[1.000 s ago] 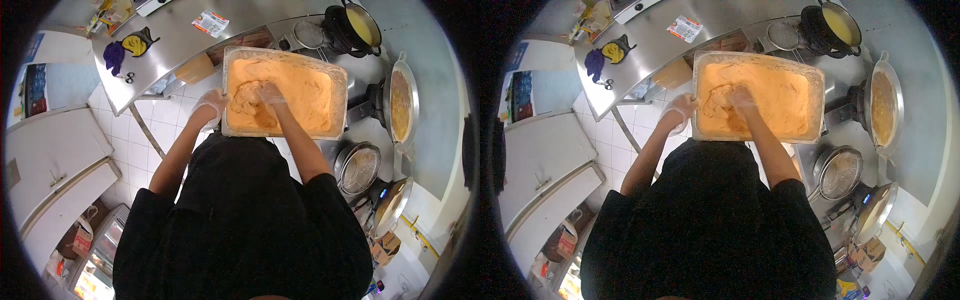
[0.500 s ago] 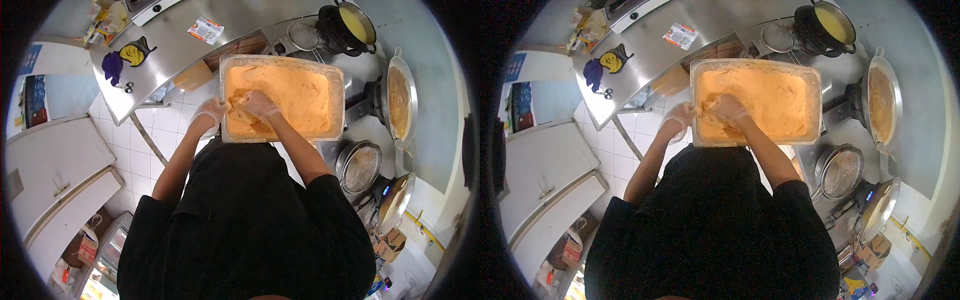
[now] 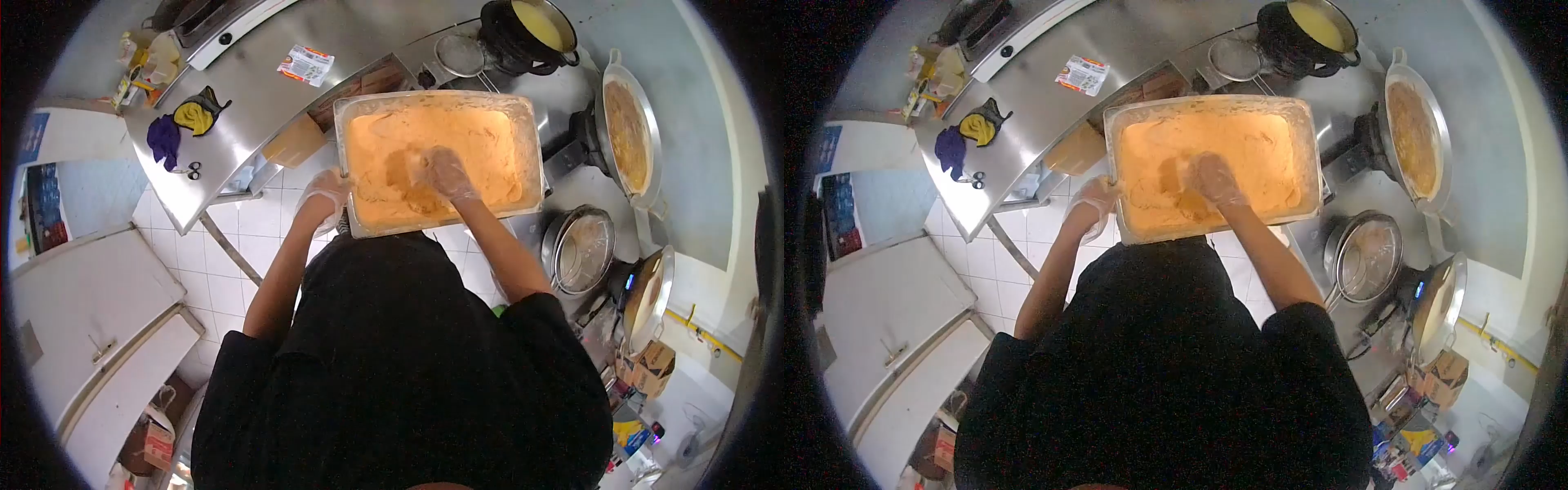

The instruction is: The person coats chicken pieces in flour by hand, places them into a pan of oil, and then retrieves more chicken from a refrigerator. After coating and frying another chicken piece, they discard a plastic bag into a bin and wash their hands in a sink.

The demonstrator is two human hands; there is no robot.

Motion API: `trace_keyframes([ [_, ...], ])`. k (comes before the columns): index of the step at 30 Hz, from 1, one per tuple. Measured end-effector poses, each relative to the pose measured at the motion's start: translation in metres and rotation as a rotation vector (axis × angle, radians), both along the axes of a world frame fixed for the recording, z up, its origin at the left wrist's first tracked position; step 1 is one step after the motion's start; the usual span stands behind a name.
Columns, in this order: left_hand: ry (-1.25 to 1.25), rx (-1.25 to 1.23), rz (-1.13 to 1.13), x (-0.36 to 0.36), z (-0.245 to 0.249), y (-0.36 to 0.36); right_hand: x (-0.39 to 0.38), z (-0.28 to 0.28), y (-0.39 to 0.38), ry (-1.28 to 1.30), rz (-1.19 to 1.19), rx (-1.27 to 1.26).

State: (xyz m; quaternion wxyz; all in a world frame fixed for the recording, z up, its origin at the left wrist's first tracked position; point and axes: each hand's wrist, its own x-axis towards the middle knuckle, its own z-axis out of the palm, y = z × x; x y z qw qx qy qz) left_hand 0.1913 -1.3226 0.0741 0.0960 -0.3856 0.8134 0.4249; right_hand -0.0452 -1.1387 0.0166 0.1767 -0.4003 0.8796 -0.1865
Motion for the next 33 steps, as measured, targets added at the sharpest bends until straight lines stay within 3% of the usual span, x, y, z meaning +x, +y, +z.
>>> trace_keyframes([
  [3, -0.047, 0.123, -0.038, 0.002, -0.039, -0.007, -0.007, -0.015, 0.023, 0.069, 0.186, -0.045],
  [5, 0.062, 0.038, 0.003, 0.006, -0.066, -0.008, -0.003, -0.002, 0.028, 0.221, 0.207, -0.350],
  [6, 0.055, 0.037, -0.012, 0.010, -0.059, -0.007, 0.002, 0.014, 0.028, 0.217, 0.192, -0.350],
  [8, 0.045, -0.150, -0.068, 0.007, -0.036, -0.004, -0.002, 0.059, 0.024, -0.138, -0.136, 0.009],
  [9, 0.056, -0.150, -0.069, 0.001, -0.038, -0.005, -0.011, 0.051, 0.030, -0.128, -0.138, 0.008],
  [11, 0.014, 0.129, -0.026, 0.003, -0.048, -0.009, -0.015, 0.023, 0.048, 0.029, 0.079, -0.214],
  [12, 0.011, 0.129, -0.043, 0.004, -0.041, -0.008, -0.012, 0.037, 0.051, 0.028, 0.062, -0.213],
  [14, 0.079, 0.164, 0.007, 0.003, -0.018, -0.001, -0.015, 0.091, 0.049, -0.160, -0.357, -0.236],
  [18, 0.050, 0.183, 0.046, 0.000, -0.028, -0.002, -0.066, 0.112, 0.091, -0.054, -0.382, -0.037],
  [21, 0.153, 0.265, 0.058, 0.018, -0.084, -0.015, -0.101, 0.178, 0.134, -0.026, -0.563, -0.134],
  [23, -0.019, 0.127, 0.059, -0.002, -0.032, 0.001, -0.127, 0.211, 0.163, -0.157, -0.560, -0.541],
  [25, -0.127, 0.211, 0.114, 0.003, -0.077, -0.014, -0.138, 0.284, 0.177, 0.025, -0.711, -0.456],
  [27, -0.103, 0.196, 0.147, 0.002, -0.064, -0.006, -0.207, 0.285, 0.230, 0.230, -0.632, -0.341],
  [29, -0.083, 0.182, 0.196, -0.003, -0.043, 0.003, -0.259, 0.300, 0.265, 0.202, -0.795, -0.165],
  [33, -0.073, 0.333, 0.316, -0.012, -0.027, 0.011, -0.350, 0.308, 0.301, 0.331, -0.775, -0.128],
])
